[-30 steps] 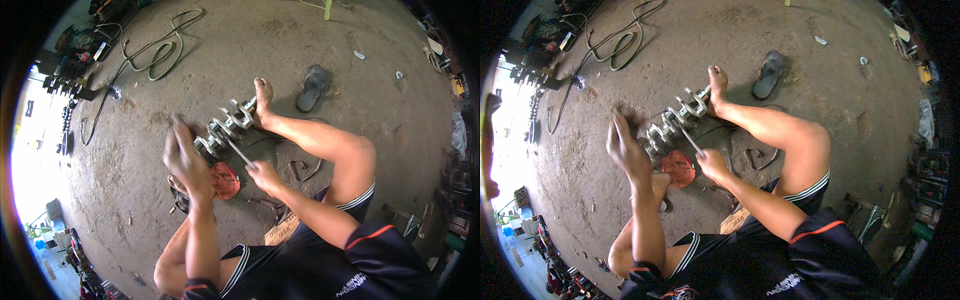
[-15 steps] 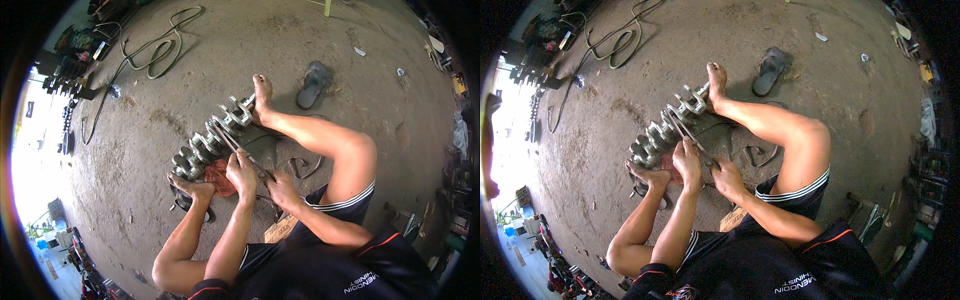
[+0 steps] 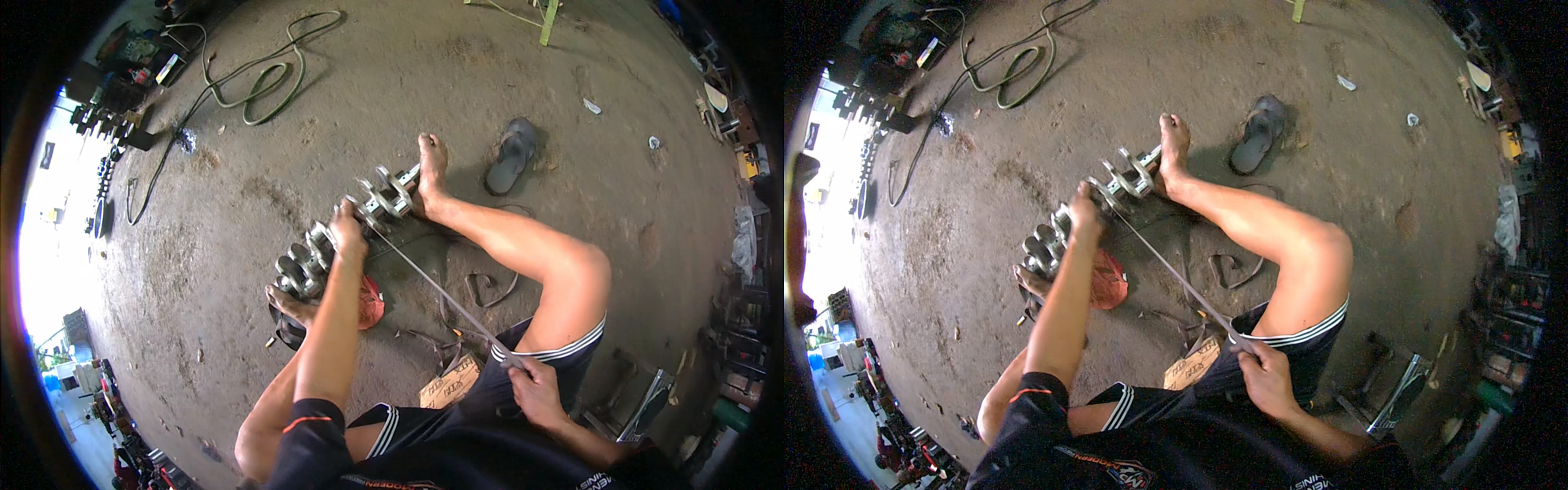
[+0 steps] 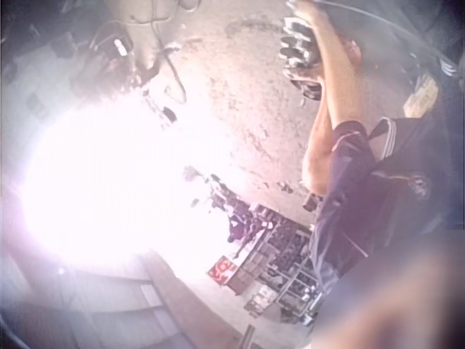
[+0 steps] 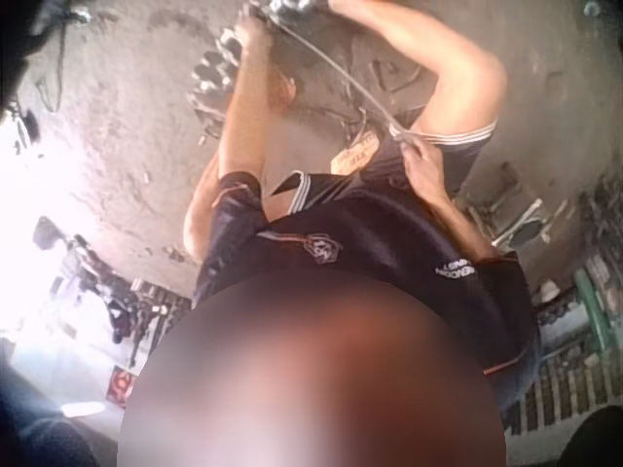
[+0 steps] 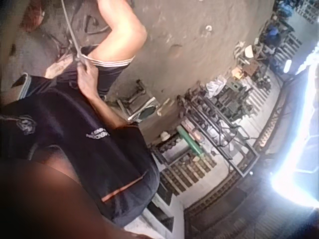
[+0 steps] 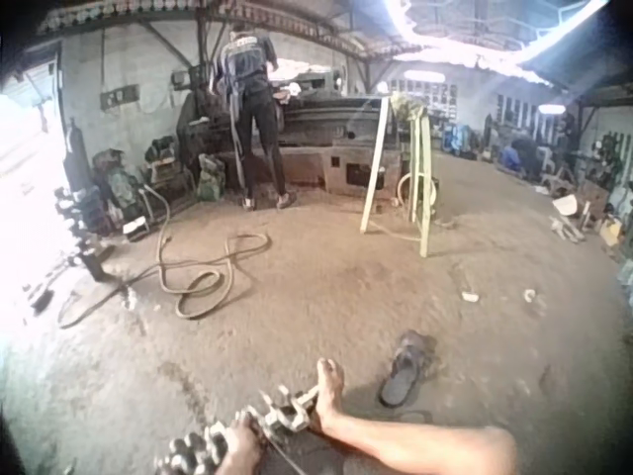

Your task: The person sits on the floor and uses a metal file to scrape and clean the surfaces of a crankshaft. They rotate the crankshaft with their hands and file different sections repeatedly.

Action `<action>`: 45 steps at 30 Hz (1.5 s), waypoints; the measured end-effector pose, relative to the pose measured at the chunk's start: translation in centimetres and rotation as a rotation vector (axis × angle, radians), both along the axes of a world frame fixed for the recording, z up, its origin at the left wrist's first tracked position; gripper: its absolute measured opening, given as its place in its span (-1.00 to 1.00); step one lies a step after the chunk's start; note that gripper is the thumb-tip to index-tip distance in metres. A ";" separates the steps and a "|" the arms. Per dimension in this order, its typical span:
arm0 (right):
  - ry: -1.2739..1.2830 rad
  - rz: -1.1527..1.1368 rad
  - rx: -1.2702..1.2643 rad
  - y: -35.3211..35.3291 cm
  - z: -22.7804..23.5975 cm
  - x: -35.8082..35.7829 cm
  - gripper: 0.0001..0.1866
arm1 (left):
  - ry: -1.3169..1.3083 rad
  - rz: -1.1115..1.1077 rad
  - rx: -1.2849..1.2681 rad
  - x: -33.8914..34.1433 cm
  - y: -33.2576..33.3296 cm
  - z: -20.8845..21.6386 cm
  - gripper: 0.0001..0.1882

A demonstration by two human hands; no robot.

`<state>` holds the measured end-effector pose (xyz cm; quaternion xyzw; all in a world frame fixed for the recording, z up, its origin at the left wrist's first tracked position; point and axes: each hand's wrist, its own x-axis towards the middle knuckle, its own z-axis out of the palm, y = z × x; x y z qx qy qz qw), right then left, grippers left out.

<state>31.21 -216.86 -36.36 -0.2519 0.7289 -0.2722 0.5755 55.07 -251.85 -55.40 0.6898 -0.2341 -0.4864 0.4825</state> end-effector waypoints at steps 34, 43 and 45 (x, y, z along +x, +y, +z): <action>0.072 0.164 -0.174 -3.0 -2.1 0.9 -0.82 | -0.486 -0.143 -0.048 -4.1 7.9 -2.7 -0.56; 0.302 0.500 -0.333 -11.5 -6.5 3.7 -0.69 | -0.331 -0.170 -0.502 0.1 -1.2 20.2 -0.53; 0.191 0.386 -0.409 -17.4 -12.6 7.4 -0.68 | -0.472 -0.263 -0.473 -1.8 5.4 24.2 -0.62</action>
